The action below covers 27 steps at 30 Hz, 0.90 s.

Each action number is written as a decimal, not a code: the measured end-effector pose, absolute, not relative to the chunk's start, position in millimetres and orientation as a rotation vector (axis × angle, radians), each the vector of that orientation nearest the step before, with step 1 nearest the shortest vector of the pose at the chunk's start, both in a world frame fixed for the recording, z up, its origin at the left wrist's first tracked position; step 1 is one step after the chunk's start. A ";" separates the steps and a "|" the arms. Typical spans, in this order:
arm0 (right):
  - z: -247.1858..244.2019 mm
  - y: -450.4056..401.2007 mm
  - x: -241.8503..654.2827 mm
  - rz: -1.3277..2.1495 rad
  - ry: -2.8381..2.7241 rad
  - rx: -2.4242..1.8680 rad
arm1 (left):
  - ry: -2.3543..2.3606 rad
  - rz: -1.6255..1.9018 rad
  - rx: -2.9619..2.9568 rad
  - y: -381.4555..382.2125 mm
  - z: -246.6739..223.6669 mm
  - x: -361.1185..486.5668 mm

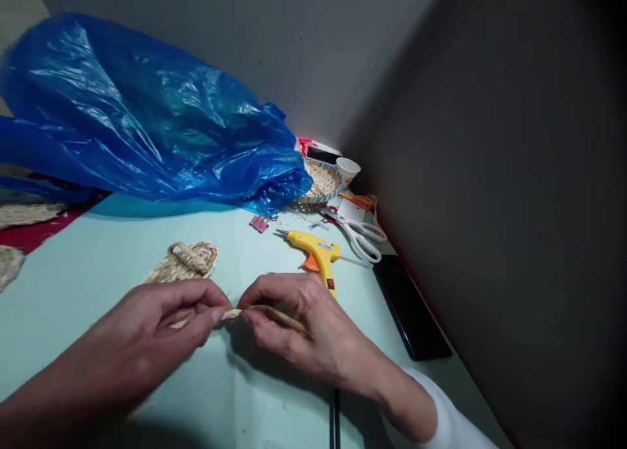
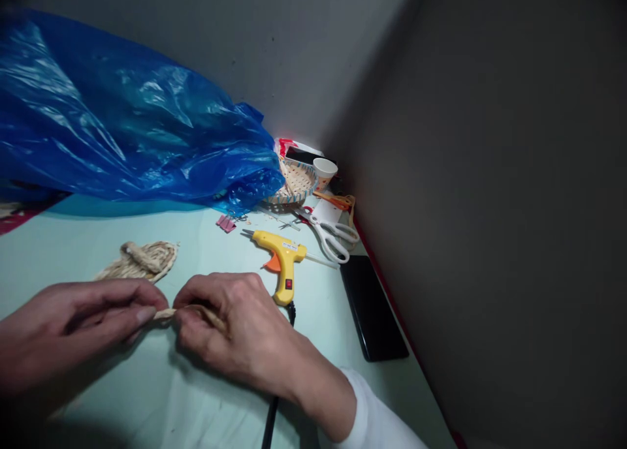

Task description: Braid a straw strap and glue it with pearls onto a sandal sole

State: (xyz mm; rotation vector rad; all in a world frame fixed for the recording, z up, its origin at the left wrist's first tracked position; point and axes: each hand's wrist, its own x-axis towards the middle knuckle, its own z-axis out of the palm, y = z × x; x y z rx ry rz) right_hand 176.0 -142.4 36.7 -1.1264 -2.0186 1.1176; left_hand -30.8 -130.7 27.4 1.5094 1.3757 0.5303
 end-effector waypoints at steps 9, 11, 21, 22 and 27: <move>33.3 -141.2 177.1 1.217 -1.967 -1.048 | 1.256 0.335 1.475 -123.4 19.8 -40.9; 33.8 -141.6 176.3 1.217 -1.965 -1.058 | 1.258 0.327 1.464 -122.8 17.7 -41.3; 29.9 -135.5 178.3 1.599 -1.718 -1.202 | 1.386 0.361 1.590 -124.6 15.1 -30.7; 32.1 -133.1 180.8 1.635 -1.685 -1.192 | 1.385 0.355 1.600 -123.8 15.9 -31.2; 52.9 -132.7 188.4 1.201 -1.762 -1.320 | 1.339 0.363 1.680 -127.5 16.2 -36.0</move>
